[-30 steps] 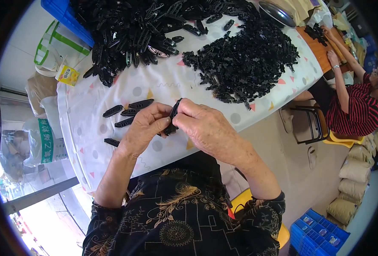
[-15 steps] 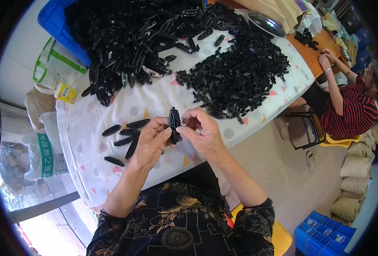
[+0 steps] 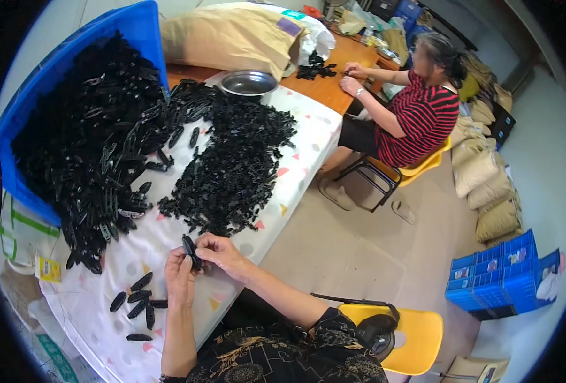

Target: The recorder is assembling small black plastic components by hand at a workbench.

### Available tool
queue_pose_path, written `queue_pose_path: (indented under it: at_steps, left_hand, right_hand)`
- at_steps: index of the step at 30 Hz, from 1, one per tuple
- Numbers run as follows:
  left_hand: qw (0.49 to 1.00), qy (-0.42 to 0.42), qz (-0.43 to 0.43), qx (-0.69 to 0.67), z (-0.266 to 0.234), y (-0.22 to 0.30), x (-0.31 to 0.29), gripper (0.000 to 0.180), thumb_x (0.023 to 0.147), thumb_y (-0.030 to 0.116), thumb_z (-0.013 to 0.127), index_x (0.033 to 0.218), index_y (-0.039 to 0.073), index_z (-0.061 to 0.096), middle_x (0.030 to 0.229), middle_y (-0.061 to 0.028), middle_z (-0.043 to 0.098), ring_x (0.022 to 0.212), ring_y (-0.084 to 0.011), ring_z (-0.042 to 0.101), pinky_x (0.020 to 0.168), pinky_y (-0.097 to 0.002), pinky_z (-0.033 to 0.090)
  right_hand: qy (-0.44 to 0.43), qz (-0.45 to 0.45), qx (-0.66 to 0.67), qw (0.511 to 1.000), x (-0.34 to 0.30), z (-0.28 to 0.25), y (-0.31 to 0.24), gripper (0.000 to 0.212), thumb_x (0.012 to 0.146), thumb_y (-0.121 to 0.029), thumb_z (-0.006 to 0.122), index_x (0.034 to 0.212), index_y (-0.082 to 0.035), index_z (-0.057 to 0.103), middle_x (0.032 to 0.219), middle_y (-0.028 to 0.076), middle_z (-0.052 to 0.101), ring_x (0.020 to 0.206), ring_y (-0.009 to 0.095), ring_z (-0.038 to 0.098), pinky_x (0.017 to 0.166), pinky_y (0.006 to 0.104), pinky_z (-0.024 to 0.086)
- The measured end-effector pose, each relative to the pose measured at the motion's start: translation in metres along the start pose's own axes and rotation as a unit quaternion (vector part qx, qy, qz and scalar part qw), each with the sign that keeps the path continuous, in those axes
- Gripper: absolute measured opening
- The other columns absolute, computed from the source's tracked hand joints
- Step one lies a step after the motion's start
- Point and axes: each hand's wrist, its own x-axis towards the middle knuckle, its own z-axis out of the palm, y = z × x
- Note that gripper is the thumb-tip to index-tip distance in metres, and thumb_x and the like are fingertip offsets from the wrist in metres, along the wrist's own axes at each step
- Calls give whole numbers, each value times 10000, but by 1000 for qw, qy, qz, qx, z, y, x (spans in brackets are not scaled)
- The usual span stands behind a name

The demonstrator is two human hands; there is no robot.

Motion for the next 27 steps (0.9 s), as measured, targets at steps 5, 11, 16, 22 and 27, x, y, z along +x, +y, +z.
queue_pose_path:
  at_steps: [5,11,16,22,27]
  left_hand:
    - [1000,-12,-5,18,-6,6,-3,159,912,74,534,1069,75,516,927,-24,602,745,-103,579,620,-227,464]
    - [994,16,16,108,-7,4,0,152,930,63,482,1079,47,506,925,-25,589,724,-60,537,595,-203,469]
    - [989,18,29,144,-8,2,-1,163,935,72,470,1096,47,486,953,-31,582,742,-66,538,612,-211,484]
    - [989,7,42,144,-14,4,-7,156,928,69,477,1082,51,478,957,-23,574,786,-69,545,664,-210,475]
    - [966,44,46,249,-21,16,-15,161,893,-1,492,1054,13,496,963,-54,565,834,-98,524,739,-235,442]
  right_hand:
    - [-55,22,16,998,-2,5,-2,124,884,-127,625,819,-41,564,1022,3,512,760,67,518,664,215,441]
    - [-5,2,-66,998,1,7,7,116,872,-100,628,797,-53,553,950,-13,509,745,53,485,652,205,412]
    - [5,-36,-72,997,-2,12,9,129,878,-90,614,813,-20,528,922,-6,477,733,50,479,632,212,449]
    - [20,-94,-170,981,-8,18,12,125,877,-98,603,835,-6,530,911,29,485,825,107,496,731,247,434]
    - [-2,-118,-189,975,-6,23,19,85,871,-83,597,844,-9,562,955,41,510,840,118,513,732,245,434]
